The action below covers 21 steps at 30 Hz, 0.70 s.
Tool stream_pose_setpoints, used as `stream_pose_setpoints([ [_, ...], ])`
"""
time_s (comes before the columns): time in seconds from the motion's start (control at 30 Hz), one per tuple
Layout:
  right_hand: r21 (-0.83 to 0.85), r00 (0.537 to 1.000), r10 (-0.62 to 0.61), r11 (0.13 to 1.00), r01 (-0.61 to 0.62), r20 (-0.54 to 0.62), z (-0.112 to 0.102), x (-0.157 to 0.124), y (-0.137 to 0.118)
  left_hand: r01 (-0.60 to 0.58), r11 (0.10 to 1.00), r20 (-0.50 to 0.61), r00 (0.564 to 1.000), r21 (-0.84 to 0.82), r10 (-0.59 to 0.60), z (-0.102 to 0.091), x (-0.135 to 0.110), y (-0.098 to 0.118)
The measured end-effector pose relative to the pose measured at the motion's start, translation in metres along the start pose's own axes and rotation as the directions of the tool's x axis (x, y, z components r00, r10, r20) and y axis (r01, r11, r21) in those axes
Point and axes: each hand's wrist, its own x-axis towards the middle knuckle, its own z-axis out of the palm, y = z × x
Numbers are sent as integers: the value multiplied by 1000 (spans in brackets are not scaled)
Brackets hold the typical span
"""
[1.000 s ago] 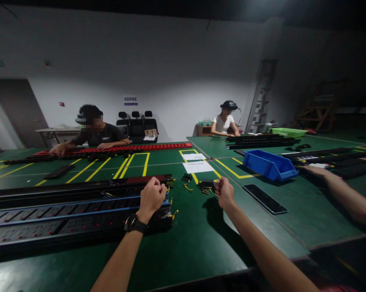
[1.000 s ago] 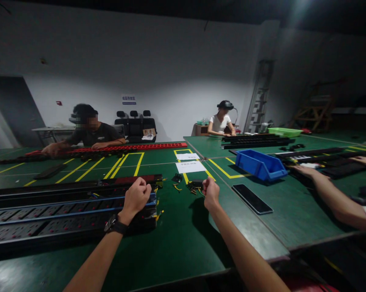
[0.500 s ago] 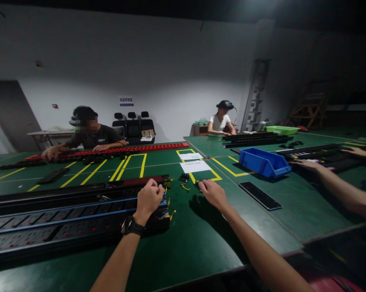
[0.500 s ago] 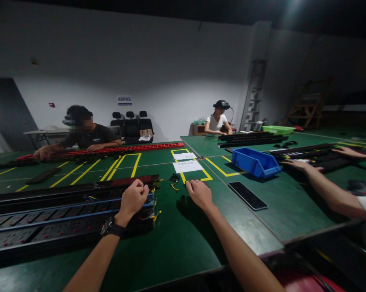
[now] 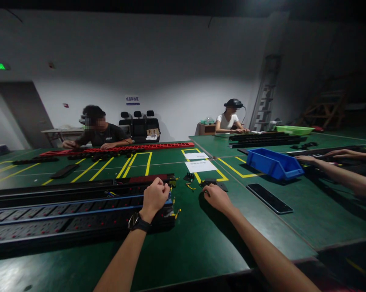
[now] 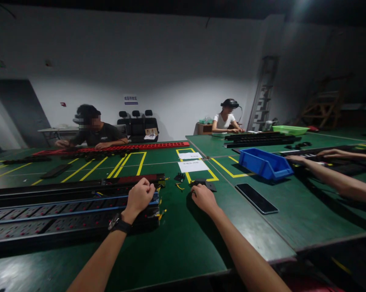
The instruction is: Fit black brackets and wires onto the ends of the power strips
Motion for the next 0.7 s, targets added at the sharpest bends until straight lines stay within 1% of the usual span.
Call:
stream_pose_setpoints([
  [0.2, 30, 1000, -1, 1000, 2, -6, 1, -1, 0, 6, 1000, 19, 1000, -20, -5, -1, 0, 1],
  [0.43, 77, 999, -31, 997, 32, -14, 2, 0, 2, 13, 999, 44, 999, -40, -11, -5, 0, 2],
  [0.5, 138, 999, -31, 990, 36, -35, 5, 1, 4, 11, 999, 47, 999, -34, -10, -5, 0, 3],
  [0.57, 241, 998, -20, 970, 35, -68, 9, 4, 5, 14, 1000, 52, 999, -28, -13, -6, 0, 3],
  [0.63, 373, 995, 11, 927, 29, -104, 13, 7, 5, 21, 999, 55, 998, -25, -20, -6, 0, 4],
  [0.7, 515, 991, 30, 856, 41, -129, 18, 10, 0, 20, 999, 53, 998, -25, -19, -6, 0, 4],
])
